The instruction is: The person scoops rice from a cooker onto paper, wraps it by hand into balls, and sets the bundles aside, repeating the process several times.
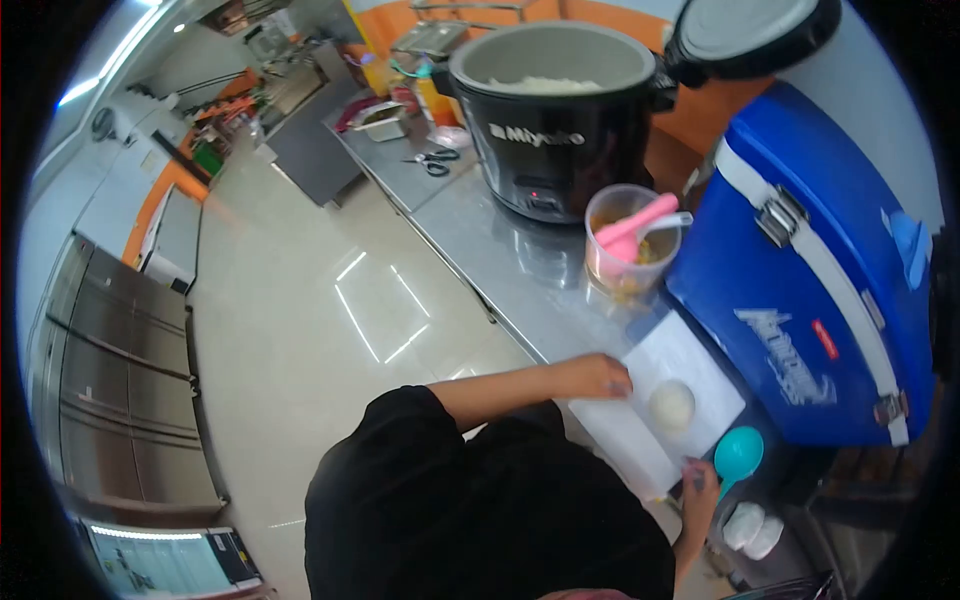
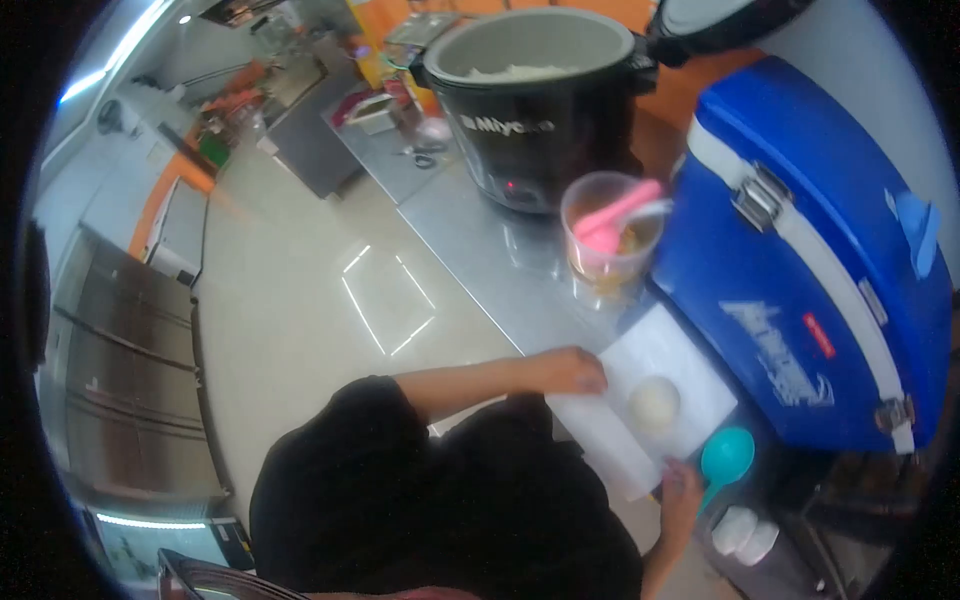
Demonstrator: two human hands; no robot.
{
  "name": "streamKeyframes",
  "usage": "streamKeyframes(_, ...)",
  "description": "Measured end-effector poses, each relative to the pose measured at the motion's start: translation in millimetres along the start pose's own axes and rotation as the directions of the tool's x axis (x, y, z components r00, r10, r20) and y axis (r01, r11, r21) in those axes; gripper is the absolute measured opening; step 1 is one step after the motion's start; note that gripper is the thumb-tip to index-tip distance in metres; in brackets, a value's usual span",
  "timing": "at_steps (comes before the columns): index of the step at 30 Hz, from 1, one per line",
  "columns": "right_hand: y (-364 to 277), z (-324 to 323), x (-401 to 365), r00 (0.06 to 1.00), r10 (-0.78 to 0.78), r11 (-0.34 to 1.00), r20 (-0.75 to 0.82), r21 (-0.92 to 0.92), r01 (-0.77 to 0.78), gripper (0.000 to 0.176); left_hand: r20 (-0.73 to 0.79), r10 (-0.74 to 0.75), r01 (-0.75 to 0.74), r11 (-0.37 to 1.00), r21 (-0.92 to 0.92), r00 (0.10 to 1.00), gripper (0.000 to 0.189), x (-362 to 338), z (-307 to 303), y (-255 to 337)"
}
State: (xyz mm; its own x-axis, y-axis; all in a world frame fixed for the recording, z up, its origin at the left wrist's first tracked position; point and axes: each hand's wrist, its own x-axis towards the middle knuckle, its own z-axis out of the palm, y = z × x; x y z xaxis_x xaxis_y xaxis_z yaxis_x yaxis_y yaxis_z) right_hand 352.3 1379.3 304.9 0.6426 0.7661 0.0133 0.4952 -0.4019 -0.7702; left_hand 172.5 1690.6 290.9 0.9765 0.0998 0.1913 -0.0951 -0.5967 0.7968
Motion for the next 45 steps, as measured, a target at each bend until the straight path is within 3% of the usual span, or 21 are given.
streamKeyframes(3,36,13,-8,0.976,0.172,0.983,-0.130,0.084,-0.162,0.024,-0.100,-0.271,0.243,0.943,-0.228,0.957,0.021,7,0,-8)
streamKeyframes(5,23,21,4,0.963,0.139,0.972,-0.233,0.220,-0.087,0.024,-0.024,-0.578,0.549,0.787,-0.281,0.816,0.028,23,-7,4)
streamKeyframes(6,38,37,9,0.922,0.142,0.952,-0.359,0.305,-0.028,0.024,-0.036,-0.580,0.529,0.766,-0.366,0.814,0.028,27,0,-8)
streamKeyframes(8,14,32,19,0.895,0.194,0.972,-0.402,0.201,-0.120,0.025,-0.117,-0.524,0.464,0.821,-0.332,0.844,0.028,34,11,-35)
streamKeyframes(9,18,37,23,0.849,0.395,0.884,-0.351,0.397,-0.247,0.023,-0.086,-0.504,0.451,0.826,-0.340,0.859,0.028,41,14,-37)
streamKeyframes(10,9,36,22,0.833,0.414,0.881,-0.367,0.393,-0.264,0.023,-0.103,-0.563,0.475,0.770,-0.425,0.820,0.027,43,15,-33)
streamKeyframes(11,-4,34,23,0.803,0.150,0.989,-0.577,0.091,-0.120,0.022,-0.121,-0.624,0.494,0.709,-0.504,0.772,0.027,45,14,-31)
streamKeyframes(12,-13,32,23,0.721,-0.163,0.969,-0.673,-0.246,-0.010,0.023,-0.107,-0.618,0.494,0.710,-0.501,0.779,0.027,46,13,-31)
streamKeyframes(13,-20,30,19,0.703,-0.351,0.885,-0.618,-0.465,0.033,0.027,-0.094,-0.641,0.513,0.685,-0.517,0.761,0.027,47,15,-30)
streamKeyframes(14,-29,30,16,0.894,-0.224,0.867,-0.387,-0.498,0.002,0.031,-0.082,-0.663,0.530,0.660,-0.531,0.744,0.029,48,17,-33)
streamKeyframes(15,-49,33,16,0.991,-0.058,0.848,-0.124,-0.529,-0.016,0.034,-0.069,-0.657,0.532,0.663,-0.526,0.750,0.029,48,18,-40)
streamKeyframes(16,-54,51,16,0.935,-0.330,0.761,-0.133,-0.624,0.180,0.044,-0.117,-0.621,0.519,0.731,-0.444,0.775,0.025,50,19,-47)
streamKeyframes(18,-63,68,20,0.962,-0.260,0.797,-0.081,-0.580,0.166,0.051,-0.150,-0.564,0.490,0.799,-0.349,0.812,0.021,66,18,-52)
streamKeyframes(20,-59,84,32,0.974,-0.210,0.835,-0.090,-0.534,0.131,0.052,-0.388,-0.143,0.140,0.990,-0.035,0.911,0.018,92,11,-50)
streamKeyframes(21,-60,84,35,0.977,-0.183,0.843,-0.105,-0.528,0.101,0.051,-0.379,-0.138,0.135,0.990,-0.034,0.915,0.018,107,13,-51)
streamKeyframes(23,-58,85,40,0.980,-0.153,0.858,-0.126,-0.508,0.068,0.050,-0.045,0.164,-0.145,0.947,0.285,0.985,0.026,138,18,-52)
streamKeyframes(24,-58,85,41,0.982,-0.128,0.870,-0.140,-0.490,0.044,0.049,-0.038,0.167,-0.149,0.947,0.285,0.985,0.026,148,24,-53)
streamKeyframes(27,-61,83,44,0.983,-0.117,0.864,-0.141,-0.503,0.031,0.048,0.185,0.108,-0.202,0.755,0.624,0.977,0.028,171,36,-42)
streamKeyframes(37,-57,82,44,0.982,-0.116,0.892,-0.149,-0.451,0.037,0.044,0.132,0.216,-0.253,0.814,0.522,0.967,0.024,167,27,-33)
streamKeyframes(39,-59,78,45,0.976,-0.147,0.899,-0.161,-0.433,0.064,0.040,0.135,-0.047,-0.040,0.818,0.574,0.990,0.028,170,22,-21)
streamKeyframes(45,-54,70,54,0.968,-0.192,0.850,-0.164,-0.520,0.080,0.049,0.225,-0.041,-0.076,0.868,0.491,0.974,0.027,156,-7,19)
